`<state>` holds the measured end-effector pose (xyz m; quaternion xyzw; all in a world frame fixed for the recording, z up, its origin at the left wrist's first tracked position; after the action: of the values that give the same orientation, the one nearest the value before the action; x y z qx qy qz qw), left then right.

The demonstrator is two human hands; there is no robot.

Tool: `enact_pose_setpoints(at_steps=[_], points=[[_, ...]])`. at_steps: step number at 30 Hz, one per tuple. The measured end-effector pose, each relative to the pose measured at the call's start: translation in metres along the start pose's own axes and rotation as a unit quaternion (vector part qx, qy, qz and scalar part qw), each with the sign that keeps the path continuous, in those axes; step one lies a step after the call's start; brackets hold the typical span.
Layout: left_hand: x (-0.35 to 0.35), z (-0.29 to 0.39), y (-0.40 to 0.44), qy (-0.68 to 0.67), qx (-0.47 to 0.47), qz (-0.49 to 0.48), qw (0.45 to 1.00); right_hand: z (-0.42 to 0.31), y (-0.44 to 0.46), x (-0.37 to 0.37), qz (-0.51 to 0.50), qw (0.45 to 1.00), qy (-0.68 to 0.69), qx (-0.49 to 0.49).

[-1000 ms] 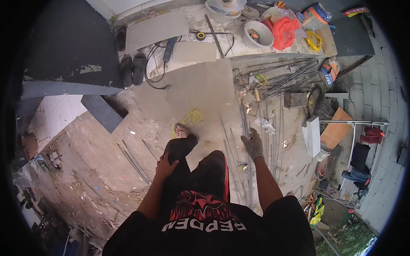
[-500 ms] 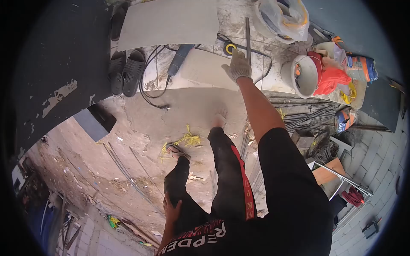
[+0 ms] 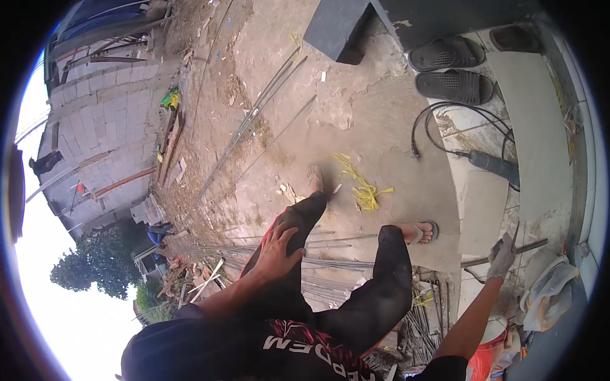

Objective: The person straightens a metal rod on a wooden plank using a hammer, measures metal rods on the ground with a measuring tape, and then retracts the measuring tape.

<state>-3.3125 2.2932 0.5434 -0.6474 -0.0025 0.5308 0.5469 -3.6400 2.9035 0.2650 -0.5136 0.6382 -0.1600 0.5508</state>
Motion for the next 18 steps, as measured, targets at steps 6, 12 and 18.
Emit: enact_pose_setpoints(at_steps=[6,12,18], points=[[-0.021,0.04,0.022,-0.478,0.126,-0.11,0.862,-0.149,-0.394,0.136,-0.374,0.923,0.063,-0.072],[-0.102,-0.094,-0.008,-0.705,0.106,-0.248,0.656,-0.169,-0.708,0.369,-0.456,0.702,-0.393,-0.381],[-0.205,-0.346,-0.059,-0.689,0.099,-0.175,0.696,-0.169,-0.935,0.545,-0.516,0.511,-0.546,-0.418]])
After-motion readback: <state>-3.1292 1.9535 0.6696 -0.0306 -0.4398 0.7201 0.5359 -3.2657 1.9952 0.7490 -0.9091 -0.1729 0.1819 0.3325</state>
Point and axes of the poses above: each hand's wrist, its own y-axis towards the middle knuckle, its own x-axis out of the palm, z = x × y, the point moved 9 cm from there along y, towards the middle knuckle, and after that the axes turned 7 degrees about x, right-handed, at the moved point
